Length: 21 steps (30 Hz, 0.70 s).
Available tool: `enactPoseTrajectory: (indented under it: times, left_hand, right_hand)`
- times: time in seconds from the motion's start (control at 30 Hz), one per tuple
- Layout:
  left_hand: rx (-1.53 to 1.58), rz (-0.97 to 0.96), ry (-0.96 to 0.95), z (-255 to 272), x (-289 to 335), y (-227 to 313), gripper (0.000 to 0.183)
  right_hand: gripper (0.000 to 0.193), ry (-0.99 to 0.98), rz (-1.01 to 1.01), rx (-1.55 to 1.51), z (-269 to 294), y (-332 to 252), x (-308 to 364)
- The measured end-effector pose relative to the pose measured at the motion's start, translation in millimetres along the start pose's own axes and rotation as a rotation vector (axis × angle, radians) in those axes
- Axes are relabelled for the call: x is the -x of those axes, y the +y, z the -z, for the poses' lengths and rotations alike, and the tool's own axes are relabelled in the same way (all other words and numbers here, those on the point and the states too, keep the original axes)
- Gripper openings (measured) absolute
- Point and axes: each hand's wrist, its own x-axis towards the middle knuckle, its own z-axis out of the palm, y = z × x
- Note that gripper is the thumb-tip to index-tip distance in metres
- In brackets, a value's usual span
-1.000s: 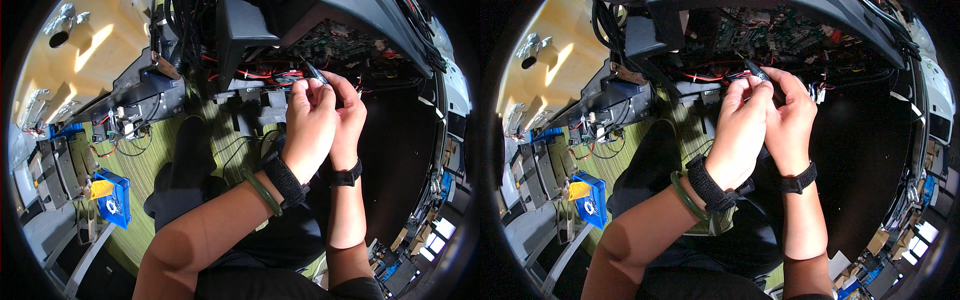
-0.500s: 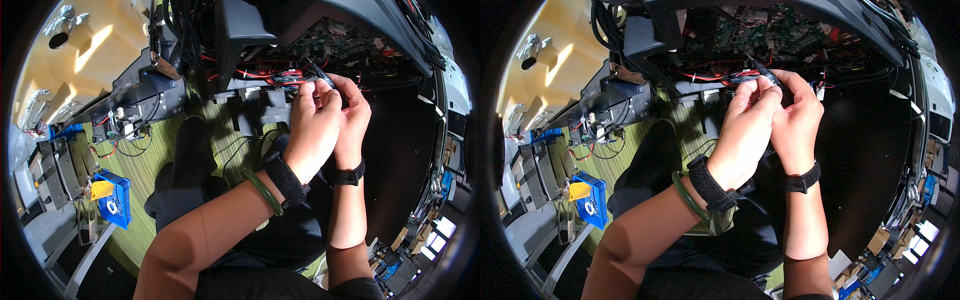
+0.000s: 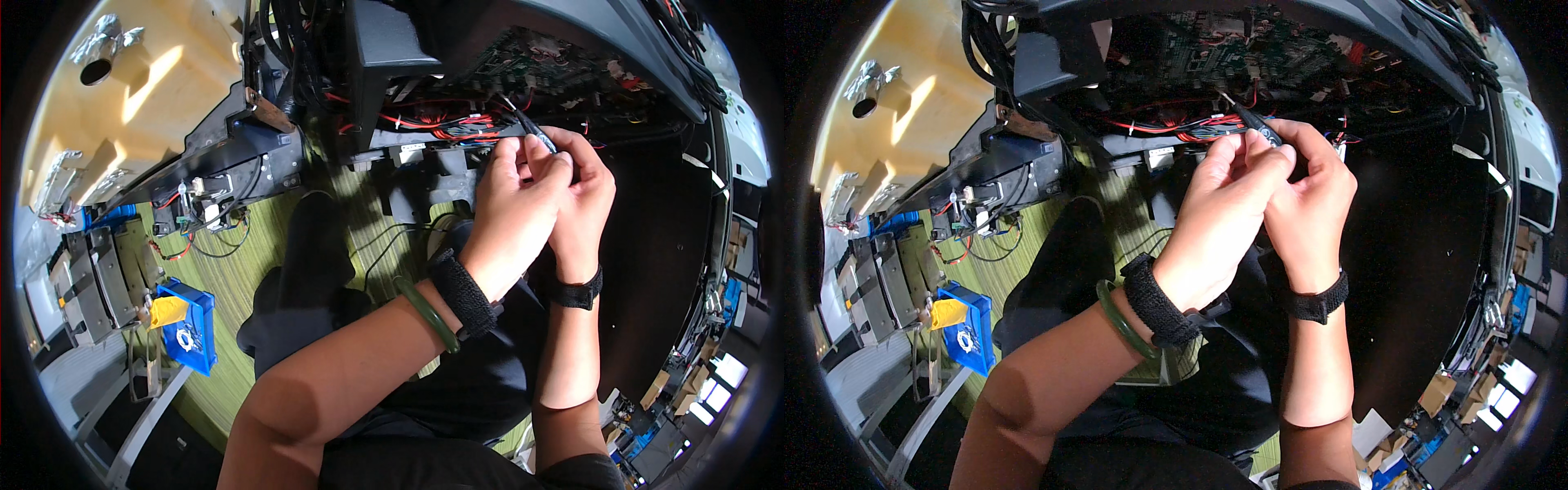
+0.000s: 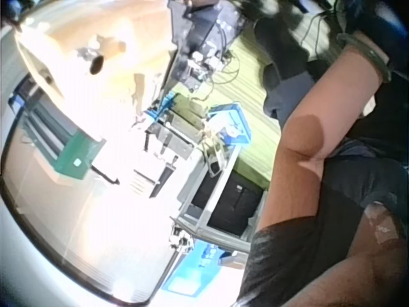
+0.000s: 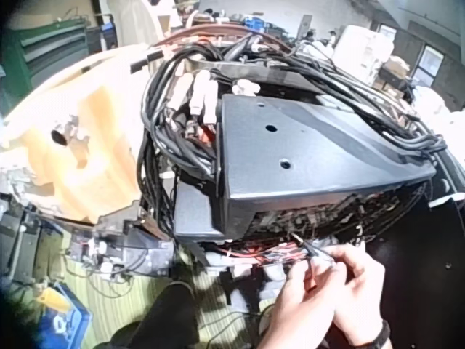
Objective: Connecting wires and organizing connectors on an electronic circuit board within a larger assembly.
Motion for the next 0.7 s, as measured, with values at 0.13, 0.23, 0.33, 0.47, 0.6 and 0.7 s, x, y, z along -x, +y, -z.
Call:
enactPoseTrajectory:
  times: [0.13, 0.23, 0.33, 0.47, 0.6, 0.7]
  left_hand:
    - [-0.044, -0.025, -0.015, 0.6, -0.3, 1.2, 0.015]
    - [-0.055, -0.014, 0.004, -1.6, 1.3, 3.8, 0.016]
    - [-0.067, 0.015, 0.013, -2.3, 1.7, 3.4, 0.018]
    - [-0.045, 0.005, -0.009, 0.7, 1.7, 0.5, 0.022]
    - [-0.012, -0.040, -0.075, 3.0, -1.3, -1.8, 0.026]
    - [-0.016, -0.050, -0.054, 0.0, 0.3, -0.9, 0.028]
  right_hand:
    - [0.019, 0.046, 0.056, 0.009, -4.0, 2.6, -1.5]
    - [0.019, 0.055, 0.052, 0.020, -5.8, 5.2, -2.7]
    - [0.020, 0.025, -0.018, -0.022, -5.7, 3.5, -2.1]
    - [0.022, 0.019, 0.009, 0.017, -4.4, 1.1, -1.1]
    - [0.023, 0.062, 0.152, -0.041, -2.8, 3.3, -0.7]
    - [0.022, 0.098, 0.140, -0.035, -5.8, 1.2, -0.4]
